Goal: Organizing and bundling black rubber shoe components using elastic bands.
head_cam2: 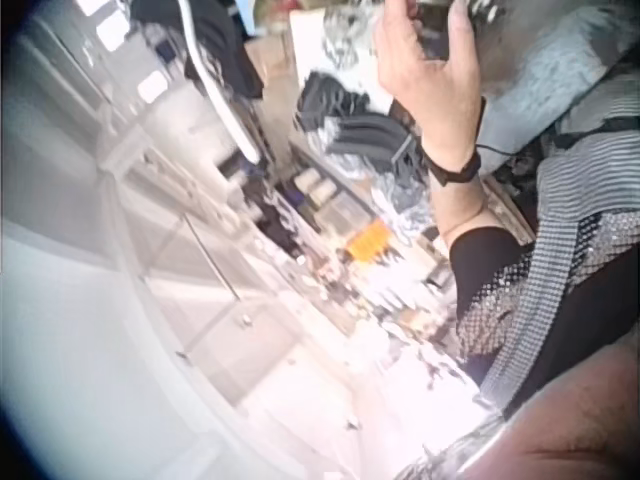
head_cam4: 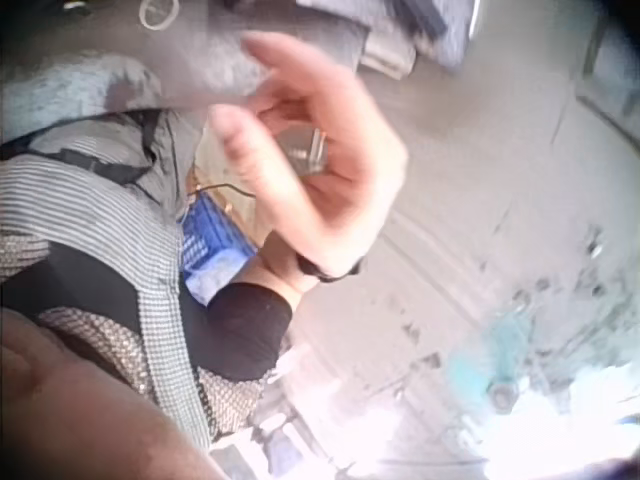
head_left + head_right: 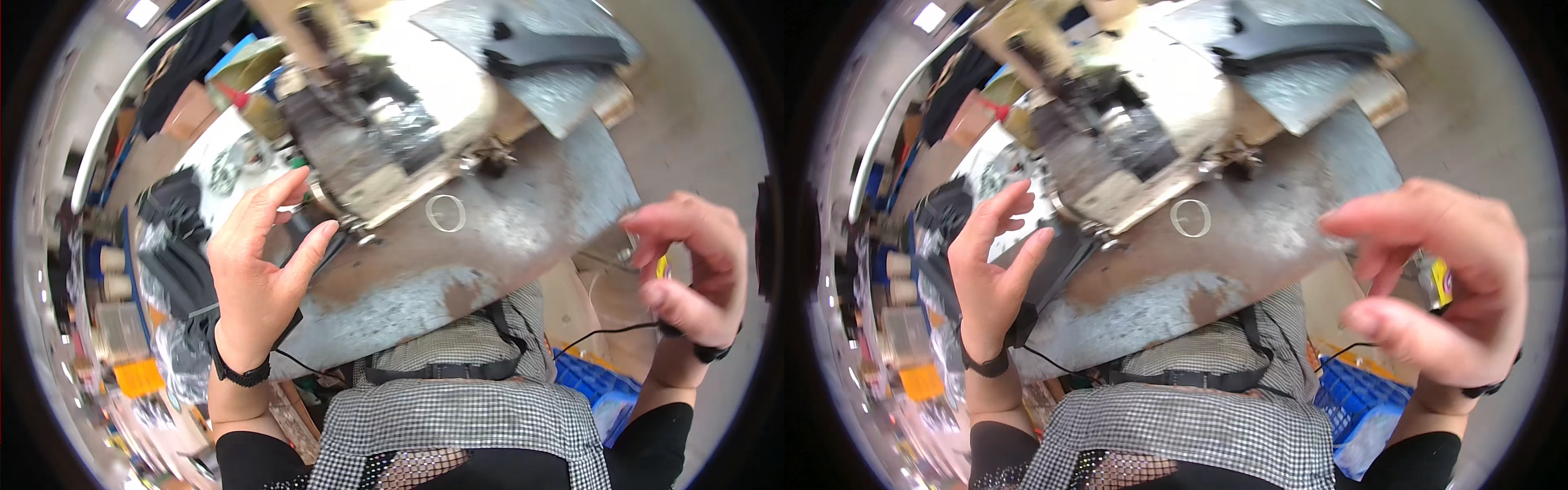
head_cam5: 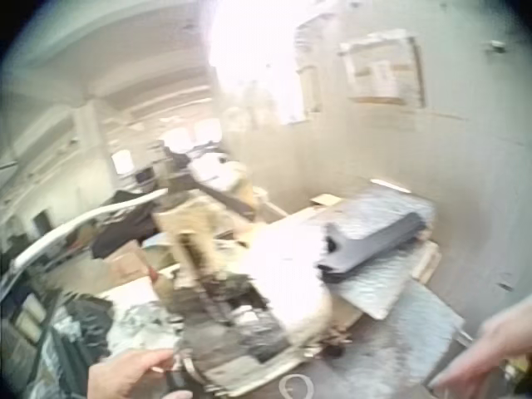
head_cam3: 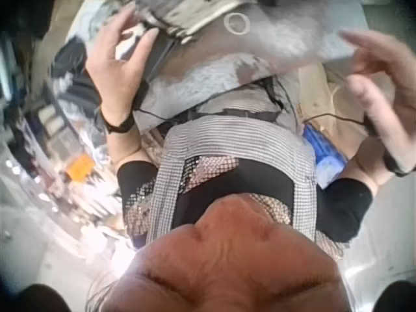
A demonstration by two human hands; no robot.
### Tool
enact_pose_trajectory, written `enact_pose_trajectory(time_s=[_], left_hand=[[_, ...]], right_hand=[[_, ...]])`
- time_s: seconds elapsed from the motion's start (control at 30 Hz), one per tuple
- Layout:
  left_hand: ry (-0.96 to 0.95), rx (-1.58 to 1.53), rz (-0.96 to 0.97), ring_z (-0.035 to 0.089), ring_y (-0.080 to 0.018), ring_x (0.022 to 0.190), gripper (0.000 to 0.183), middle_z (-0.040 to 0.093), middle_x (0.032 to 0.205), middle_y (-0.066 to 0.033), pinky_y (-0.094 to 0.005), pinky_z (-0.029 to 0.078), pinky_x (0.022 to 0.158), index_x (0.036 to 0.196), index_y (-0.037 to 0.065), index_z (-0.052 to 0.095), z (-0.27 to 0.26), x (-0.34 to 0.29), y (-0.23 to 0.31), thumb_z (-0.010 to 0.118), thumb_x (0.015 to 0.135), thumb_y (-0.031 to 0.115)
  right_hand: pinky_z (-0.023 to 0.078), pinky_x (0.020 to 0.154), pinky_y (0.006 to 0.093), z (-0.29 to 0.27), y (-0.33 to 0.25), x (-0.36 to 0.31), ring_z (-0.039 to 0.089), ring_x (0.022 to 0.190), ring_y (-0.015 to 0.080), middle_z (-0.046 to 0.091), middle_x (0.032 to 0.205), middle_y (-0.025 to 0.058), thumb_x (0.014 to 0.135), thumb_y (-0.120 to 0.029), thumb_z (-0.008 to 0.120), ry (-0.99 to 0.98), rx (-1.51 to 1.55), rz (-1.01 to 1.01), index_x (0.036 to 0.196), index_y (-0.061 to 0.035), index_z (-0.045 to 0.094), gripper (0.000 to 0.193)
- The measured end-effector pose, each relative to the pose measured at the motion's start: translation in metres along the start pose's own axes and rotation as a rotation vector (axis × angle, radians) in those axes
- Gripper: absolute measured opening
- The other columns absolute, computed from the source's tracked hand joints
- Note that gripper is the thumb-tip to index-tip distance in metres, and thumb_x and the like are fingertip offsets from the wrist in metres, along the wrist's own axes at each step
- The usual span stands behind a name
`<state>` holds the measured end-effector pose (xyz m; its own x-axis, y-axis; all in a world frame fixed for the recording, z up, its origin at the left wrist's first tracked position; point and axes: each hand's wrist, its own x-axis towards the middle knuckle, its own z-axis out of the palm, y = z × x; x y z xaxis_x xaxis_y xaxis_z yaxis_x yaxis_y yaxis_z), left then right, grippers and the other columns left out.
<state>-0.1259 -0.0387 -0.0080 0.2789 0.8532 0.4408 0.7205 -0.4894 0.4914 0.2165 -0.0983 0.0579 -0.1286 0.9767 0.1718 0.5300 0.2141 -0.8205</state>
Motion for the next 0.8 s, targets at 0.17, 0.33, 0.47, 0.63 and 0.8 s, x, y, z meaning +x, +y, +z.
enact_pose_trajectory(time_s=[0.17, 0.33, 0.47, 0.63, 0.8], left_hand=[[0.061, 0.168, -0.311, 0.066, -0.0233, 0.093, 0.053, 0.068, 0.102, -0.0132, -0.0314, 0.052, 0.079, 0.12, 0.001, 0.061, -0.048, -0.065, -0.031, 0.08, 0.072, 0.013], [-0.121, 0.381, -0.444, 0.055, -0.0349, 0.114, 0.075, 0.057, 0.123, -0.0203, -0.0389, 0.043, 0.098, 0.131, -0.002, 0.05, -0.067, -0.139, -0.068, 0.084, 0.068, 0.021], [-0.154, 0.397, -0.484, 0.048, -0.0367, 0.123, 0.078, 0.051, 0.132, -0.0207, -0.041, 0.039, 0.104, 0.133, -0.001, 0.048, -0.057, -0.168, -0.084, 0.084, 0.068, 0.023], [-0.137, 0.378, -0.324, 0.045, -0.036, 0.127, 0.076, 0.049, 0.135, -0.0196, -0.0422, 0.038, 0.105, 0.132, -0.001, 0.048, -0.047, -0.155, -0.087, 0.082, 0.068, 0.022], [-0.212, 0.332, -0.283, 0.053, -0.0343, 0.114, 0.067, 0.055, 0.121, -0.0174, -0.041, 0.044, 0.097, 0.126, -0.002, 0.052, -0.011, -0.128, -0.087, 0.08, 0.07, 0.023]], right_hand=[[0.045, 0.058, 0.0243, 0.083, -0.004, 0.039, 0.058, 0.061, 0.014, 0.06, 0.069, 0.0073, 0.067, -0.013, 0.075, -0.273, 0.06, -0.177, 0.098, 0.0041, 0.07, 0.036], [0.05, 0.06, 0.0309, 0.169, 0.008, 0.066, 0.06, 0.066, 0.021, 0.059, 0.081, 0.0099, 0.079, -0.011, 0.073, -0.528, 0.116, -0.373, 0.107, -0.0011, 0.063, 0.032], [0.052, 0.069, 0.0385, 0.237, 0.017, 0.065, 0.061, 0.08, 0.0301, 0.058, 0.093, 0.0124, 0.076, -0.01, 0.073, -0.45, -0.01, -0.509, 0.111, -0.0022, 0.06, 0.038], [0.052, 0.071, 0.0385, 0.263, 0.013, 0.061, 0.06, 0.086, 0.0302, 0.058, 0.094, 0.0116, 0.075, -0.01, 0.072, -0.443, -0.058, -0.538, 0.109, -0.0022, 0.06, 0.037], [0.052, 0.071, 0.0388, 0.262, 0.019, 0.053, 0.06, 0.084, 0.0304, 0.058, 0.093, 0.0118, 0.076, -0.01, 0.072, -0.457, -0.074, -0.49, 0.105, -0.002, 0.062, 0.032]])
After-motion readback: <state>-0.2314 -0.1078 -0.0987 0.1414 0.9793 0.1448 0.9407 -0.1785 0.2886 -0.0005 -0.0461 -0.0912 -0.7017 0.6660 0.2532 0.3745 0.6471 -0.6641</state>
